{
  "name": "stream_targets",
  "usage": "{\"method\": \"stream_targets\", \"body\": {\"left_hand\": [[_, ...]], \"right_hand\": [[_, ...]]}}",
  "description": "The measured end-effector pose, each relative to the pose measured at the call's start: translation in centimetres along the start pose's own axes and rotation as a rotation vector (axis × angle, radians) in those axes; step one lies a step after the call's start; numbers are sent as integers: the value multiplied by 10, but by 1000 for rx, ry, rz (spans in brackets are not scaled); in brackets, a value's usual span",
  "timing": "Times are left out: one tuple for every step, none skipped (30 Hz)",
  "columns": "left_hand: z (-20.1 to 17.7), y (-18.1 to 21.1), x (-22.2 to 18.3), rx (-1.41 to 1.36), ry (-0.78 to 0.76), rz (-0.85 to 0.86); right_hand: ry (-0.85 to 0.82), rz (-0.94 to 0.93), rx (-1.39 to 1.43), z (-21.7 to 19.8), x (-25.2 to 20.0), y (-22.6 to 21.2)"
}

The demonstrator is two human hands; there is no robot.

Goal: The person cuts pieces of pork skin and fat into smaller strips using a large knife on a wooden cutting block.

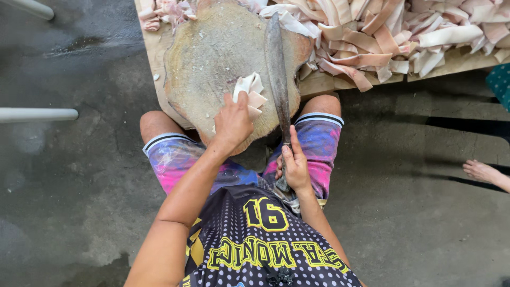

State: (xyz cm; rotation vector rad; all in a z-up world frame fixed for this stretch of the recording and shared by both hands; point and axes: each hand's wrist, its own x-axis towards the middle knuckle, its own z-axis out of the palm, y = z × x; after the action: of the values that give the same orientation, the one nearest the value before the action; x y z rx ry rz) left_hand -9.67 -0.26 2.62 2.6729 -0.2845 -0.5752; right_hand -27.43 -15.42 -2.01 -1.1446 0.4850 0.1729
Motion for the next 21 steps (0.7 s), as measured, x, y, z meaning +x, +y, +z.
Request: {"method": "stream_targets", "body": {"left_hand": [[0, 2, 2, -5, -23, -33], [0, 3, 5, -10, -46, -67], [0, 1, 8, -12, -67, -99], [1, -1, 10, -13, -62, -77], [0, -5, 13, -14, -52, -55], [-2, -8, 15, -15, -42, -33], [-3, -11, 17, -25, -37, -32], [-4, -12, 17, -36, -33, -30], [-4, -12, 17, -49, -28, -30], [-4, -10, 16, -43, 4, 11], [-4, -8, 12, -38, 38, 41], [-2, -5, 10, -33, 71, 72], [-2, -2, 8, -53, 90, 39], [-2, 0, 7, -73, 108, 5], [2, 4, 2, -97, 119, -34], [6, 6, -2, -97, 101, -87], [8, 8, -4, -100, 94, -137], [9, 10, -6, -103, 87, -187], [9, 9, -6, -102, 101, -191], [7, 8, -7, -101, 115, -195], [5, 6, -8, -100, 127, -199]], "right_hand": [[2, 9, -9, -1, -1, -1], [3, 19, -18, -2, -1, -2], [4, 26, -26, -2, -1, -2], [0, 16, -19, -2, -2, -2], [-9, 2, -12, -1, -1, -3], [-18, -12, -5, 1, 0, -4], [-5, 3, -5, 2, -2, -5], [8, 17, -5, 4, -4, -7], [20, 32, -7, 3, -5, -9], [20, 11, -36, 4, -6, -10], [12, -4, -66, 2, -8, -12], [4, -19, -96, 1, -8, -12], [0, -17, -120, 4, -8, -11], [-5, -16, -144, 8, -6, -9], [-8, -5, -172, 9, -9, -7], [-5, 7, -161, 10, -12, -4], [-6, 8, -156, 9, -10, -3], [-8, 8, -150, 9, -9, -2], [-10, 15, -130, 8, -6, -2], [-12, 22, -110, 6, -5, -3], [-13, 30, -90, 5, -5, -3]]}}
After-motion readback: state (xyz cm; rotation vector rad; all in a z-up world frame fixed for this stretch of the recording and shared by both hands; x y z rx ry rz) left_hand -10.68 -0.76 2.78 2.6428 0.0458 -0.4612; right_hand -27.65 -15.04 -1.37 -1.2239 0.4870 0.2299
